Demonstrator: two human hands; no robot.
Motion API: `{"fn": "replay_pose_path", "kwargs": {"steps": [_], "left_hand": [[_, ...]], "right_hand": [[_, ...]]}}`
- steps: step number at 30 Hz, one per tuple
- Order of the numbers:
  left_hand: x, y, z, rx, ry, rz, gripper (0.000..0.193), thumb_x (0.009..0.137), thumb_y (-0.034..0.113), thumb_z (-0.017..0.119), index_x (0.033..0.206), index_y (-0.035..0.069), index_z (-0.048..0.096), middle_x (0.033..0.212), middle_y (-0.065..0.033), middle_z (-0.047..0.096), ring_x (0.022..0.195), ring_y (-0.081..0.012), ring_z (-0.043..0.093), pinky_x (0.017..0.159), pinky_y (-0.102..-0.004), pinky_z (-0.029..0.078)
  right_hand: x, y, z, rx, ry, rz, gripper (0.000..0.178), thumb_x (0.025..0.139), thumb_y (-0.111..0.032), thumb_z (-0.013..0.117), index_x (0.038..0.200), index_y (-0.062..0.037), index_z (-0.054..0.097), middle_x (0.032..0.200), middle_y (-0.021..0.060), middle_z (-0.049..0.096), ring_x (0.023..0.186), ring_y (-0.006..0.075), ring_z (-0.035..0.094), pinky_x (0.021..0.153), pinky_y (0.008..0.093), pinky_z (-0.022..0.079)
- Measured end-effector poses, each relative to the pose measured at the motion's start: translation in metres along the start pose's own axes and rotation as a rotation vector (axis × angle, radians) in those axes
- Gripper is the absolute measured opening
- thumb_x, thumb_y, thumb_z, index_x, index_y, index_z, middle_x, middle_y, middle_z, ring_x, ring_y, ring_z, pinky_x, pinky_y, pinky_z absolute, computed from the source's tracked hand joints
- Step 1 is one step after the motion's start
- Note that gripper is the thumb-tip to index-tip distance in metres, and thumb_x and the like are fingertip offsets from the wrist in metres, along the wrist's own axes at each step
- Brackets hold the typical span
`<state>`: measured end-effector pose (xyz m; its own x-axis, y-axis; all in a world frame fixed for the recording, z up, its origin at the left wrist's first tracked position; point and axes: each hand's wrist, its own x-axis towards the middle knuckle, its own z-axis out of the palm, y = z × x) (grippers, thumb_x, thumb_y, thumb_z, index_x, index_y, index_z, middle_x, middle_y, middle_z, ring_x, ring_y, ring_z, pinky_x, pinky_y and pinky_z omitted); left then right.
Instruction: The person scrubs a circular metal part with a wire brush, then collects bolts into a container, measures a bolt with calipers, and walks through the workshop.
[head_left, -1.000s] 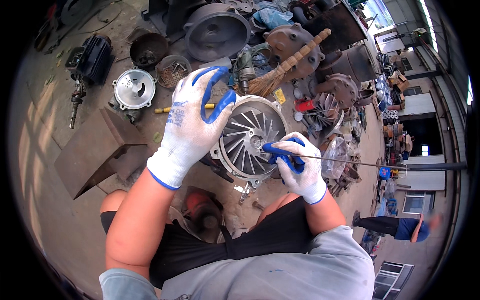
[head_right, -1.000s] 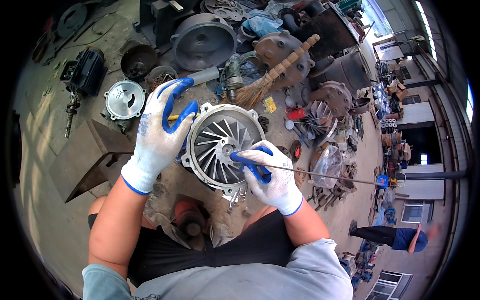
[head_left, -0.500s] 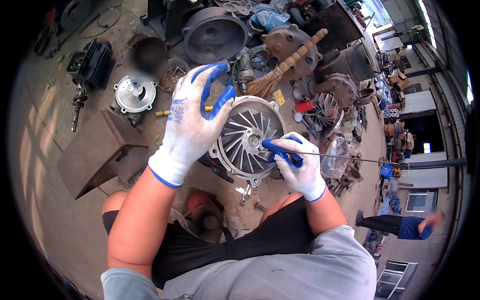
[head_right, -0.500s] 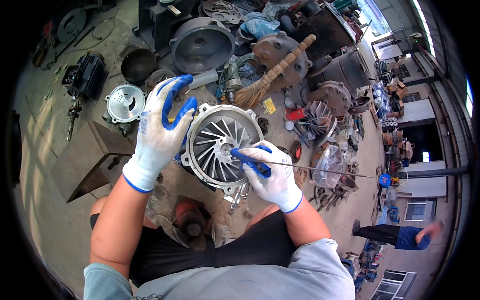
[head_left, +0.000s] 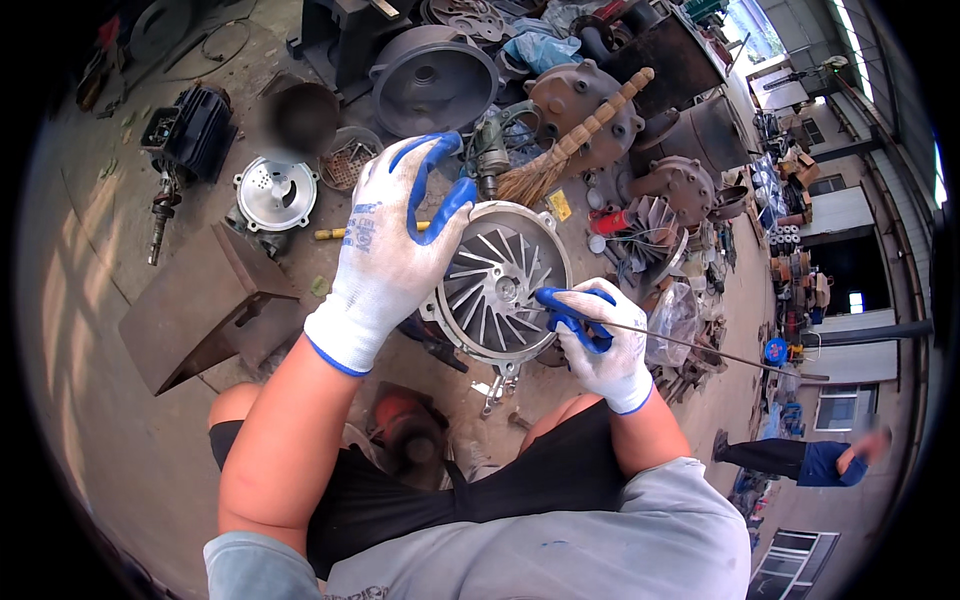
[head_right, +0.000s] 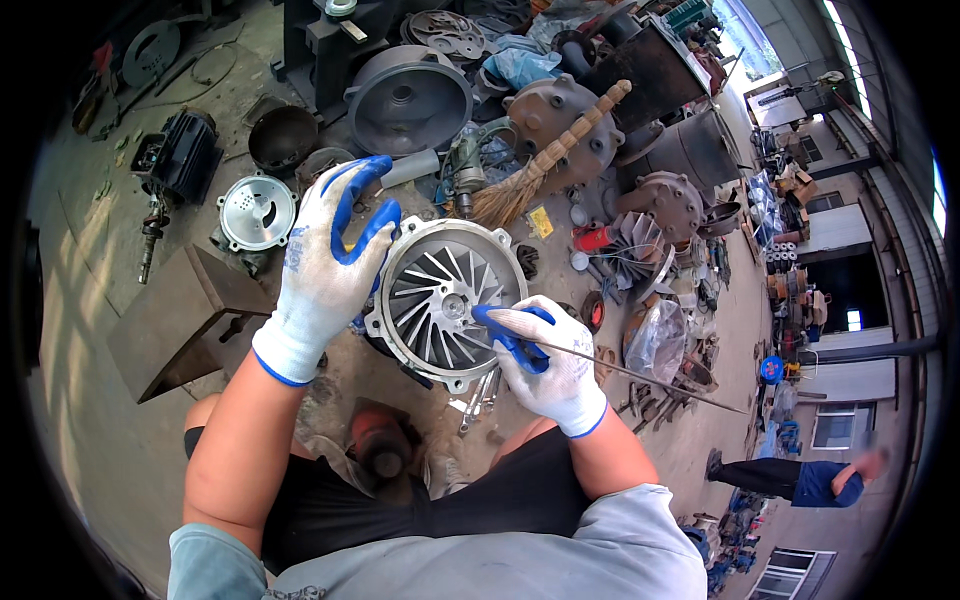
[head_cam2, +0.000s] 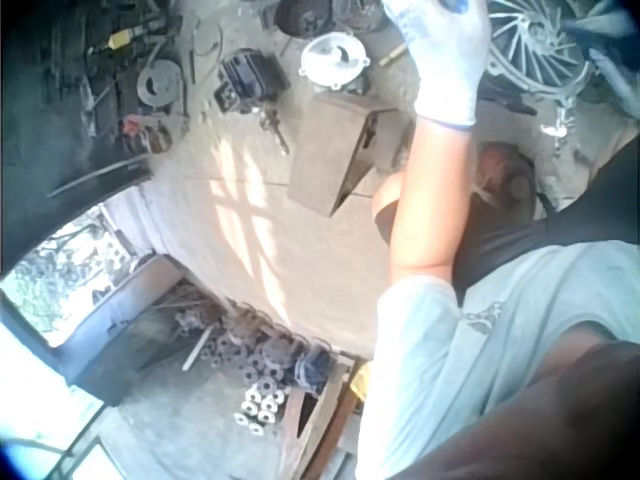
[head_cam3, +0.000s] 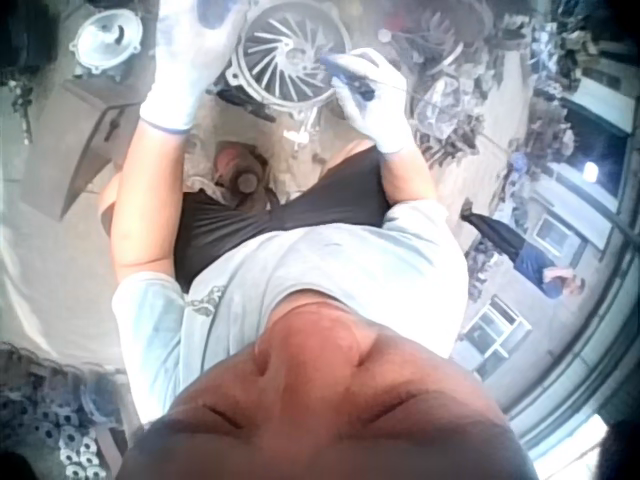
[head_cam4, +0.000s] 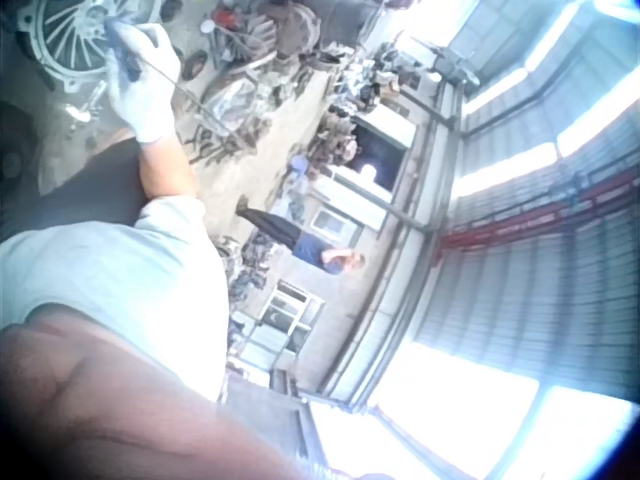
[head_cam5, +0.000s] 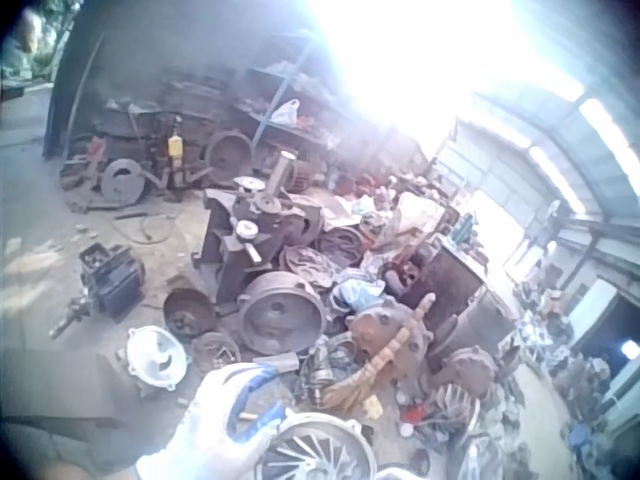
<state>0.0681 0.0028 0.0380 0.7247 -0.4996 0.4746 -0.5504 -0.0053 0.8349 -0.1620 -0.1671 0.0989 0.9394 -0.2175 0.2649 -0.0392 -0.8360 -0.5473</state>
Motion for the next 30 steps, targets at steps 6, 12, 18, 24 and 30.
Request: {"fn": "replay_pose_path", "kwargs": {"steps": [6,12,18,24,30], "left_hand": [[-0.002,-0.004,0.001,0.001,-0.041,0.010,0.049,0.102,0.007,0.078,0.148,-0.003,0.065,0.145,-0.0198,0.065,0.135,-0.0322,0.067,0.120,-0.0430,0.051],[-0.002,-0.006,0.000,-0.016,-0.025,0.020,0.047,0.104,0.007,0.077,0.148,-0.003,0.065,0.143,-0.0191,0.066,0.135,-0.0325,0.066,0.119,-0.0427,0.051],[-0.003,0.000,-0.004,-0.007,-0.113,0.085,0.056,0.100,0.014,0.083,0.151,0.001,0.065,0.145,-0.0199,0.066,0.136,-0.0373,0.064,0.120,-0.0451,0.050],[-0.009,0.017,0.014,0.055,-0.473,0.350,0.046,0.091,0.026,0.090,0.133,0.010,0.075,0.144,-0.0151,0.069,0.143,-0.0423,0.059,0.123,-0.0570,0.044],[0.006,0.000,-0.005,0.215,-0.291,0.249,0.036,0.093,-0.003,0.077,0.129,0.007,0.078,0.139,-0.0139,0.074,0.140,-0.0389,0.063,0.119,-0.0505,0.050]], "right_hand": [[0.007,0.014,0.019,0.012,-0.091,-0.011,0.046,0.085,0.003,0.082,0.129,-0.0100,0.079,0.103,0.0144,0.076,0.086,0.0337,0.076,0.077,0.0400,0.062],[0.013,0.003,0.011,-0.082,-0.080,-0.066,0.046,0.082,0.004,0.084,0.125,-0.0120,0.081,0.103,0.0137,0.077,0.086,0.0337,0.077,0.076,0.0412,0.063],[0.003,0.004,-0.018,0.111,0.301,0.071,0.037,0.093,0.007,0.074,0.129,0.0039,0.078,0.112,0.0180,0.076,0.091,0.0210,0.074,0.083,0.0339,0.062],[0.015,0.005,0.002,0.415,0.160,0.094,0.033,0.098,-0.002,0.075,0.130,0.0052,0.079,0.114,0.0164,0.077,0.098,0.0210,0.076,0.090,0.0324,0.060],[0.033,0.018,-0.004,0.409,0.196,0.207,0.031,0.103,-0.002,0.074,0.133,0.0048,0.077,0.121,0.0152,0.081,0.103,0.0217,0.078,0.094,0.0356,0.063]]}}
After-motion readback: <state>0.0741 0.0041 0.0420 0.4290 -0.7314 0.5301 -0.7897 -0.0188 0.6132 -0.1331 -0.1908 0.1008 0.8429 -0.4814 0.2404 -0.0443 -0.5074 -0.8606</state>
